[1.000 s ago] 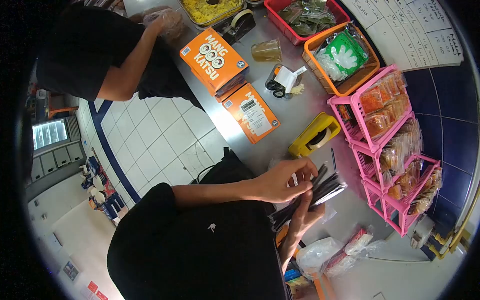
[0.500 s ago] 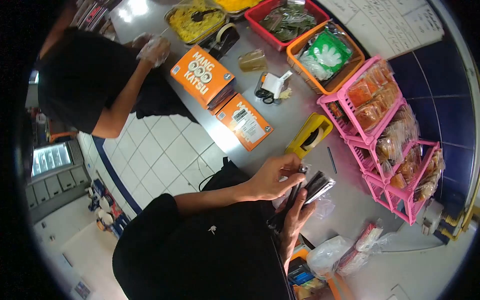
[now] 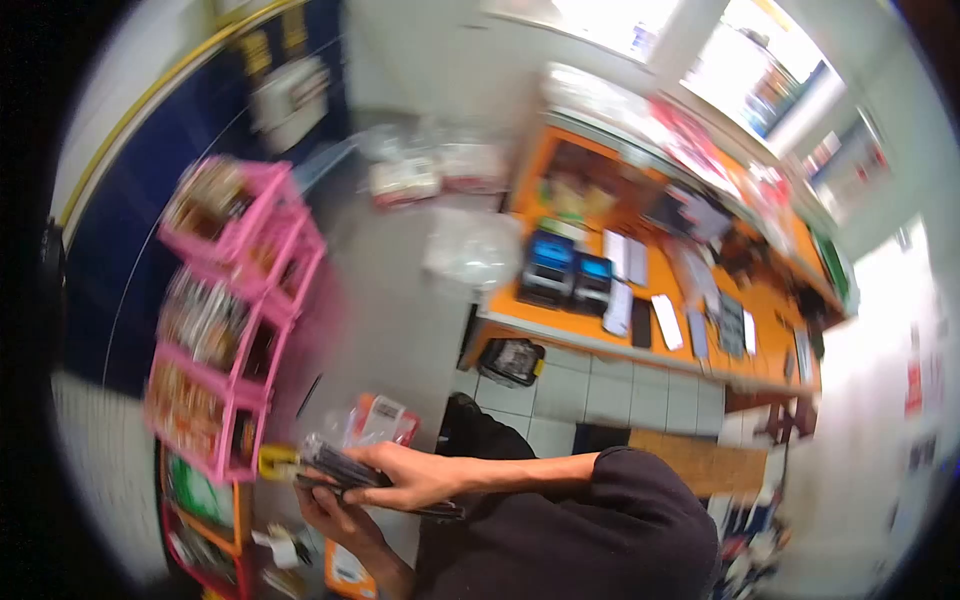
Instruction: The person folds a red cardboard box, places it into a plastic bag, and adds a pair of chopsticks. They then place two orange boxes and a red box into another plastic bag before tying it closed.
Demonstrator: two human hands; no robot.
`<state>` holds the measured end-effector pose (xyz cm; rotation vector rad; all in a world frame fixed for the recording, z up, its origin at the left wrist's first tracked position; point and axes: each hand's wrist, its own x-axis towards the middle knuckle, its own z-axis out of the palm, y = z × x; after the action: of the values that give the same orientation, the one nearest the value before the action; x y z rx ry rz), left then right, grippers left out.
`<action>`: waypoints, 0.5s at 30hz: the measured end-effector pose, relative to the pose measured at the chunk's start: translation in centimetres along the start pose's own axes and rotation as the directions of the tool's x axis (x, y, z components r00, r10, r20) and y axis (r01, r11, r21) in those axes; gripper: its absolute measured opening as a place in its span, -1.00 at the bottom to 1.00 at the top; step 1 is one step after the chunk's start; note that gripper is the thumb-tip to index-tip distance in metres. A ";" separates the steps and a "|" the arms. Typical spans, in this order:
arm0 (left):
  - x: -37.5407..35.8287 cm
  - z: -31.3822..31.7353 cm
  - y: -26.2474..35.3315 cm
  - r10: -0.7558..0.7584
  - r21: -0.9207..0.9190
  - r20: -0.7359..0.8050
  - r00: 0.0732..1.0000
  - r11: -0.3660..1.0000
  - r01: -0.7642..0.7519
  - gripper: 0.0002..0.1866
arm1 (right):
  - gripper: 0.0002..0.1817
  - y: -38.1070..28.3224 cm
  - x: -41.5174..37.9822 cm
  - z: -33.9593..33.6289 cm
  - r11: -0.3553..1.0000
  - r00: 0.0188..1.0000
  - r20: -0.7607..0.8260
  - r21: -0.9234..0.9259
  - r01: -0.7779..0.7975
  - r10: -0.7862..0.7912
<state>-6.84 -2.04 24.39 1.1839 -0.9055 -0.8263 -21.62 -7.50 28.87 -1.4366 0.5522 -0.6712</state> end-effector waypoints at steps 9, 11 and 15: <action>-8.3 13.9 -1.8 -0.260 -0.312 0.188 0.947 0.898 0.309 -0.65 | -0.72 -1.8 -17.5 -5.4 0.997 0.891 -0.452 -0.021 -0.070 0.053; -11.2 17.4 -3.5 -0.293 -0.339 0.127 0.948 0.885 0.319 -0.77 | -0.74 -0.4 -22.0 -6.7 0.999 0.861 -0.508 -0.031 -0.018 -0.001; -18.6 26.2 -4.6 -0.502 -0.286 0.341 0.795 0.750 0.596 -0.87 | -0.75 4.1 -32.1 -9.3 0.997 0.733 -0.680 -0.064 -0.036 -0.017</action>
<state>-38.62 3.41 20.72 1.0197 -0.5346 -1.5932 -50.39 8.74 22.45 -1.2204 1.1694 -1.1969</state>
